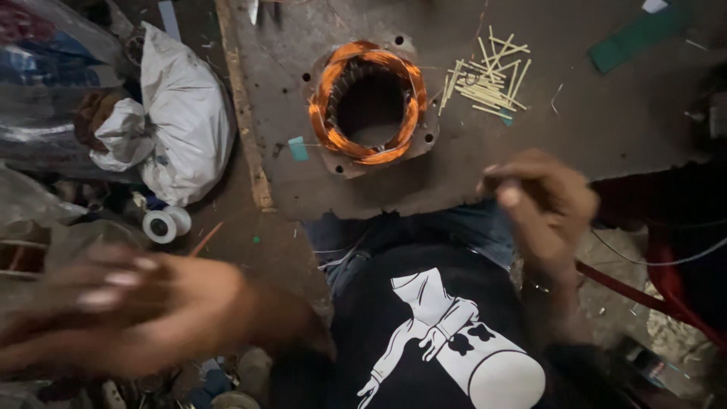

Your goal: The person winds copper wire around a cylindrical metal core, using wooden sticks to separate and secure the layers. They repeatedly pick up sticks, place them into the coil, and adjust the wire by hand to maintain tension and alignment.

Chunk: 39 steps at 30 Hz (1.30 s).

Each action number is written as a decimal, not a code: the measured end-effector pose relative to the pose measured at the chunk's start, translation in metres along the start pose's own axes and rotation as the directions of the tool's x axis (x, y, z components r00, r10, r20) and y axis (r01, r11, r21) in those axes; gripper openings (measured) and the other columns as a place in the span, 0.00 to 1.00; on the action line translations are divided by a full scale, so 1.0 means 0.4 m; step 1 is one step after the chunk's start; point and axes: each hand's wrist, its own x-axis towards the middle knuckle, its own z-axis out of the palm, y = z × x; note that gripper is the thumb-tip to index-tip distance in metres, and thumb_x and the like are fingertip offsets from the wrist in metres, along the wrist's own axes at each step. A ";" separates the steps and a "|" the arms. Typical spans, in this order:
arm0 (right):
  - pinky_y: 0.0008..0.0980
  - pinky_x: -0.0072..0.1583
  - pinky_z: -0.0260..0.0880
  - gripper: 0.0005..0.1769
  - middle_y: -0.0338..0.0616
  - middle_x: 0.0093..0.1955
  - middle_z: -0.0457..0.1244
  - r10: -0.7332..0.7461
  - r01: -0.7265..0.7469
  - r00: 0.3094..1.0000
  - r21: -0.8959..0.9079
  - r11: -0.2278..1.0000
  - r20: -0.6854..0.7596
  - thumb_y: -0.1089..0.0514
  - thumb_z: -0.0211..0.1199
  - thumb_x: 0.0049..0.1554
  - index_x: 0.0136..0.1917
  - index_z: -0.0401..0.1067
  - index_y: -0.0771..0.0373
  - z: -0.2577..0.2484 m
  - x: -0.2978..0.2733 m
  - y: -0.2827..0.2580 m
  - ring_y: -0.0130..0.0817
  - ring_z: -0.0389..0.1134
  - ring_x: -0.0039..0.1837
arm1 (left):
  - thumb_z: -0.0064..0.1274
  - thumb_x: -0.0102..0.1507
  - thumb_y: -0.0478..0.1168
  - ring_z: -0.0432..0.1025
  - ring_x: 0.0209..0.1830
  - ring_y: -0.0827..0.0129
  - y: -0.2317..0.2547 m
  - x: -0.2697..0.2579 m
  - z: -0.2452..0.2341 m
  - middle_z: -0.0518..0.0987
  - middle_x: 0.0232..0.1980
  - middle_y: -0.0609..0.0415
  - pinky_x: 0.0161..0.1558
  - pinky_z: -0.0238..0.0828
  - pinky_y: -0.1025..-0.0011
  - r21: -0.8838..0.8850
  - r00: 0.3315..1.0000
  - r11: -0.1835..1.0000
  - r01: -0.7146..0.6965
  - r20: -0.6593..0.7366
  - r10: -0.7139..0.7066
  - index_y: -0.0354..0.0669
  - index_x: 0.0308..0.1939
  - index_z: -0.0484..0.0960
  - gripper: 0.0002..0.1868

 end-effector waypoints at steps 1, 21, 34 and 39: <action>0.30 0.48 0.75 0.12 0.55 0.46 0.69 -0.114 0.113 0.993 -0.029 0.993 -0.037 0.59 0.57 0.64 0.52 0.73 0.72 0.009 0.045 -0.004 0.38 0.74 0.46 | 0.41 0.82 0.45 0.70 0.35 0.70 0.008 -0.009 -0.004 0.77 0.41 0.48 0.40 0.64 0.73 0.102 0.999 0.994 0.031 -0.026 -0.029 0.44 0.70 0.74 0.16; 0.44 0.76 0.69 0.31 0.64 0.72 0.65 0.109 -0.015 0.932 -0.265 0.964 0.345 0.48 0.50 0.69 0.75 0.62 0.74 0.025 0.166 -0.065 0.54 0.69 0.74 | 0.36 0.73 0.48 0.32 0.88 0.40 -0.027 -0.226 0.195 0.45 0.85 0.33 0.83 0.14 0.41 0.777 0.642 0.628 -0.034 0.499 -0.583 0.22 0.78 0.55 0.36; 0.35 0.59 0.78 0.18 0.55 0.57 0.71 0.174 -0.183 0.976 0.062 0.981 0.134 0.57 0.58 0.64 0.63 0.72 0.71 0.030 -0.037 0.010 0.42 0.75 0.56 | 0.57 0.66 0.28 0.77 0.29 0.75 0.029 -0.248 0.178 0.85 0.40 0.49 0.31 0.71 0.78 0.545 0.619 0.681 0.489 0.334 -0.711 0.31 0.50 0.86 0.09; 0.32 0.53 0.75 0.18 0.51 0.49 0.71 0.026 0.072 0.947 -0.289 0.955 0.321 0.56 0.71 0.54 0.52 0.76 0.70 0.079 -0.008 -0.021 0.38 0.75 0.51 | 0.59 0.64 0.28 0.79 0.35 0.73 0.032 -0.243 0.188 0.84 0.43 0.47 0.34 0.76 0.76 0.390 0.474 0.637 0.665 0.440 -0.763 0.30 0.51 0.83 0.12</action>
